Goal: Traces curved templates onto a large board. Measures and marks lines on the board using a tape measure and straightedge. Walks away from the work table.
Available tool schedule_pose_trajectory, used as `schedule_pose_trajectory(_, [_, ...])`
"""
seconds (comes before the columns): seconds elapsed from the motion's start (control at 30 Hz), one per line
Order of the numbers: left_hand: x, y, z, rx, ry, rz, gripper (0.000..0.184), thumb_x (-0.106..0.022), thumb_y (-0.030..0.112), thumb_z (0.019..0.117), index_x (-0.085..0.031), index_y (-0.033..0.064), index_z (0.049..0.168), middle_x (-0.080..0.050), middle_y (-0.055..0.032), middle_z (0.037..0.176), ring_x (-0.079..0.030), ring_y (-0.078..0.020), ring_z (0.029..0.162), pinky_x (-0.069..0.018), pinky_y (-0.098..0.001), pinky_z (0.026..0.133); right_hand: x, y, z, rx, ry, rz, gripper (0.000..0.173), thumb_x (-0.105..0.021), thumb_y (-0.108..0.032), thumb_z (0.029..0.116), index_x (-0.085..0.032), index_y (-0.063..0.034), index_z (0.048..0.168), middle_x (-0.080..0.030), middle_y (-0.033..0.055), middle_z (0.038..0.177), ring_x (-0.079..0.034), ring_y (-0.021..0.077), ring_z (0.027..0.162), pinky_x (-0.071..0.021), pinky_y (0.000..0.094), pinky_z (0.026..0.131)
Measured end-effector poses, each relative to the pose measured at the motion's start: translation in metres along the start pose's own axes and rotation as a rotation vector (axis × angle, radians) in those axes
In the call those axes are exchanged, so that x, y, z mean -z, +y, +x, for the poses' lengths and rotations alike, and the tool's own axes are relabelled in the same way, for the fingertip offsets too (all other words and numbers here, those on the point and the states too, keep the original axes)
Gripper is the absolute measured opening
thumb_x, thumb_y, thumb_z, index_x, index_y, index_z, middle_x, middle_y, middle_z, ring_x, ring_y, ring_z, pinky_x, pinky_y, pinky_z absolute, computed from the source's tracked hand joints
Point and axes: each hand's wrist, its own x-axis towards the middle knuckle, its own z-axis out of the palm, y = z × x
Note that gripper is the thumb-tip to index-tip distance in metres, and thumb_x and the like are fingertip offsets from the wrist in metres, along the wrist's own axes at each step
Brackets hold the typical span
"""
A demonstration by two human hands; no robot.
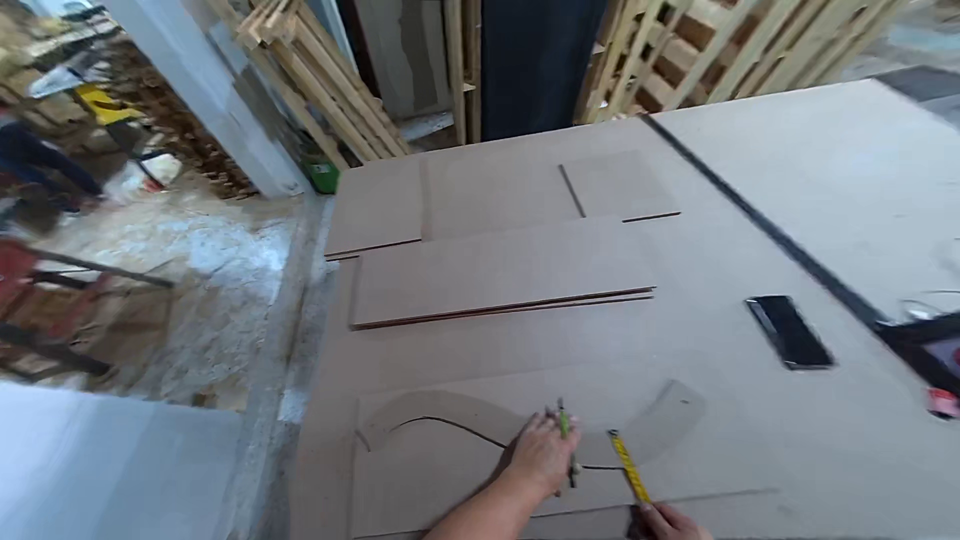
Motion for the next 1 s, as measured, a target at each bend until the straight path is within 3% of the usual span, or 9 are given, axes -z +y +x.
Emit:
schedule_pose_trajectory(0.23, [-0.0021, 0.0045, 0.0061, 0.015, -0.068, 0.048, 0.062, -0.06, 0.043, 0.1014, -0.045, 0.0151, 0.155, -0.039, -0.0027, 0.165, -0.033, -0.0238, 0.153, -0.0174, -0.0495, 0.129, 0.0023, -0.0046, -0.0004, -0.058, 0.037, -0.043, 0.036, -0.049, -0.043, 0.1056, -0.077, -0.0202, 0.098, -0.076, -0.0015, 0.084, -0.073, 0.0175, 0.078, -0.0595, 0.0493, 0.077])
schedule_pose_trajectory(0.43, [-0.0027, 0.0057, 0.0074, 0.014, -0.091, 0.087, 0.063, -0.056, 0.044, 0.1031, -0.042, 0.0155, 0.157, -0.037, -0.0022, 0.166, -0.031, -0.0235, 0.154, -0.0162, -0.0492, 0.129, 0.0036, -0.0026, 0.0004, -0.081, 0.039, -0.035, 0.035, -0.049, -0.043, 0.1058, -0.076, -0.0232, 0.098, -0.076, -0.0058, 0.084, -0.072, 0.0128, 0.08, -0.0587, 0.045, 0.079])
schedule_pose_trajectory(1.0, [0.0016, 0.0071, 0.0086, 0.017, -0.108, 0.1, 0.063, -0.055, 0.045, 0.1036, -0.041, 0.0155, 0.157, -0.035, -0.0018, 0.167, -0.032, -0.0235, 0.154, -0.0167, -0.0497, 0.129, 0.0014, -0.0018, 0.002, -0.072, 0.043, 0.032, 0.034, -0.05, -0.041, 0.1062, -0.075, -0.0203, 0.095, -0.075, -0.0052, 0.081, -0.072, 0.0126, 0.076, -0.0589, 0.043, 0.075])
